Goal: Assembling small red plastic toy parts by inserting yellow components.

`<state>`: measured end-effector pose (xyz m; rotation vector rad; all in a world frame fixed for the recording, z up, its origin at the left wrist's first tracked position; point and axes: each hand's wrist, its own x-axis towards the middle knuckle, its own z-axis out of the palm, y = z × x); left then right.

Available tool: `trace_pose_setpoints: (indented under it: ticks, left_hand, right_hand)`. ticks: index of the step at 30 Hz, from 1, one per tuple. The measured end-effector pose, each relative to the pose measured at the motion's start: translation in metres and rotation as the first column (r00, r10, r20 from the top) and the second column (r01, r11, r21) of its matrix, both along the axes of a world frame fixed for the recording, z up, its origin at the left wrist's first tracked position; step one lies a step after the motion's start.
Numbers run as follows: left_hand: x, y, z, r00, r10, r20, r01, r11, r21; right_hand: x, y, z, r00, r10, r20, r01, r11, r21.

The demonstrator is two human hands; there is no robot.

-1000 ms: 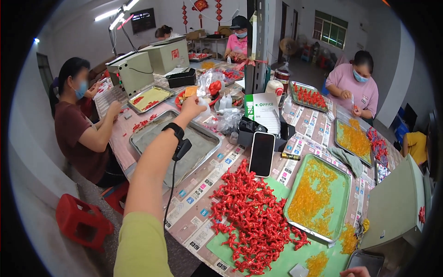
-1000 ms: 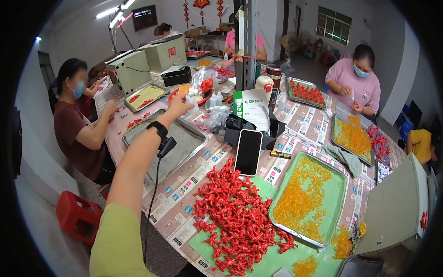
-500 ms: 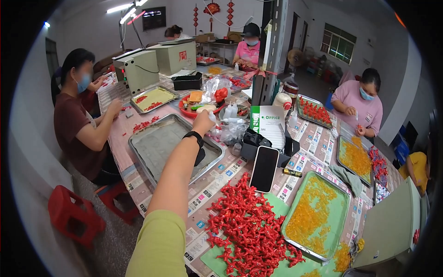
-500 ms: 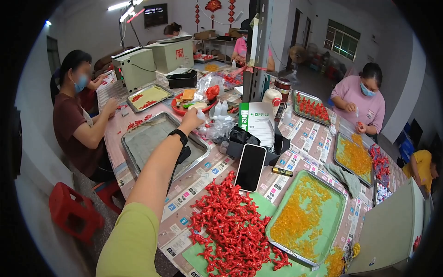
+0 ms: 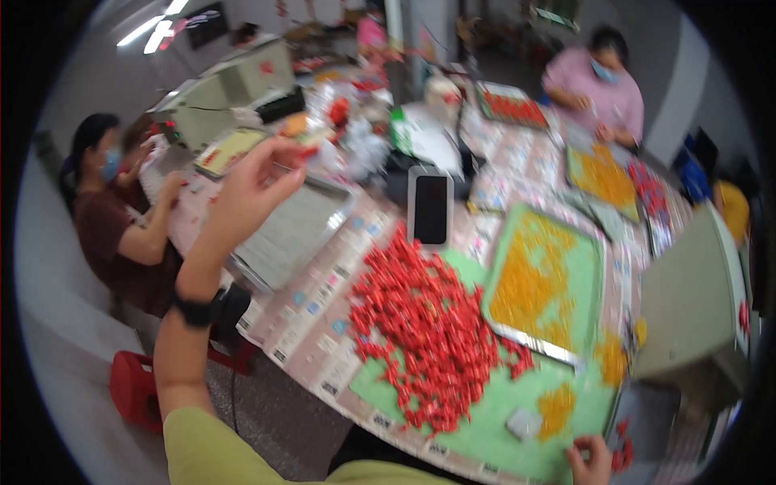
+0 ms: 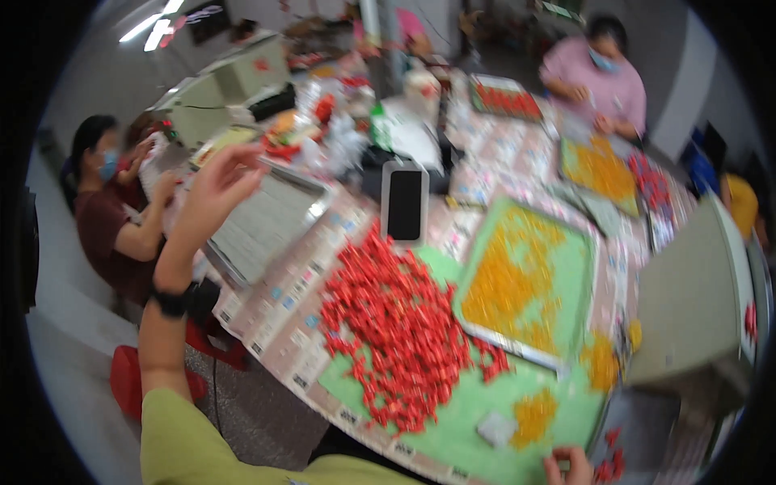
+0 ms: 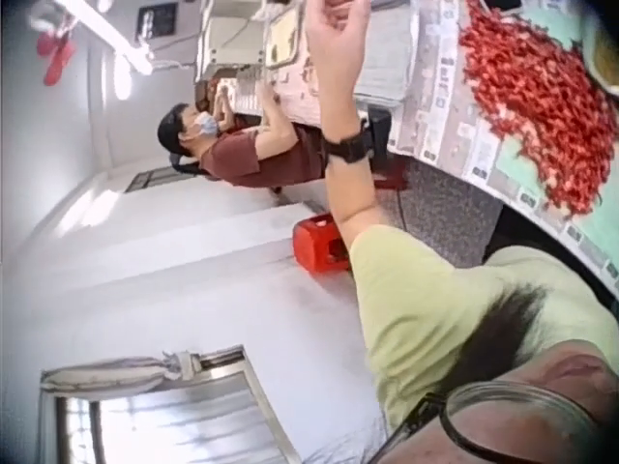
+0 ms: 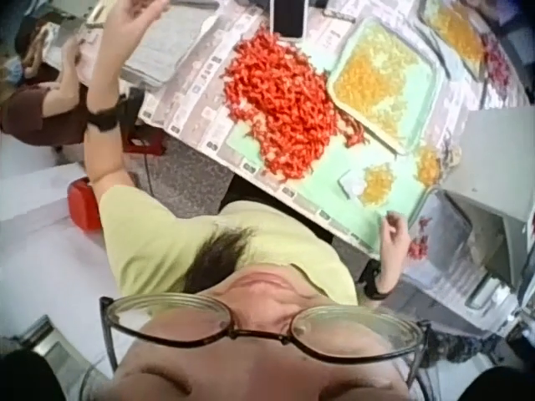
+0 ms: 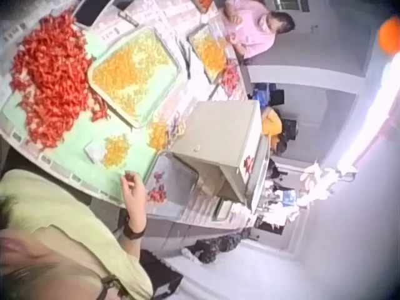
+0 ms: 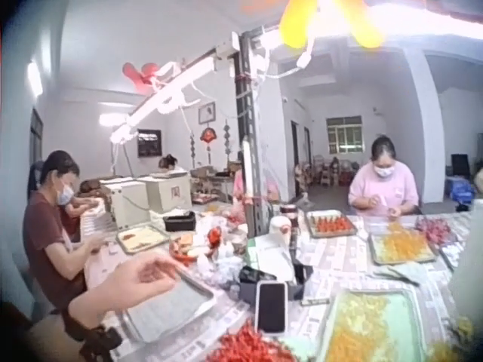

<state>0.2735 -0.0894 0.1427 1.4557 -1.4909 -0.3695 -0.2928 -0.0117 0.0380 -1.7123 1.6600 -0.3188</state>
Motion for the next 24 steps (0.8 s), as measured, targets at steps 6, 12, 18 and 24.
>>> trace_pose_setpoints:
  ticks: [6, 12, 18, 24]
  left_hand:
    - [-0.163, 0.113, -0.08, 0.885, -0.436, 0.166, 0.336, 0.843, 0.42]
    - [-0.212, 0.124, -0.123, 0.897, -0.394, 0.2, 0.299, 0.875, 0.381]
    - [-0.224, 0.122, -0.138, 0.886, -0.257, 0.386, 0.157, 0.949, 0.273]
    - [-0.238, 0.11, -0.145, 0.886, -0.219, 0.41, 0.156, 0.971, 0.182]
  right_hand:
    - [0.008, 0.005, -0.019, 0.997, -0.011, 0.08, 0.021, 0.992, -0.123]
    - [0.002, 0.015, -0.014, 0.997, 0.03, 0.069, -0.017, 0.984, -0.178]
    - [0.006, 0.016, -0.012, 0.993, 0.121, -0.012, -0.119, 0.953, -0.278]
    - [0.011, 0.015, -0.024, 0.99, 0.137, 0.021, -0.122, 0.935, -0.333]
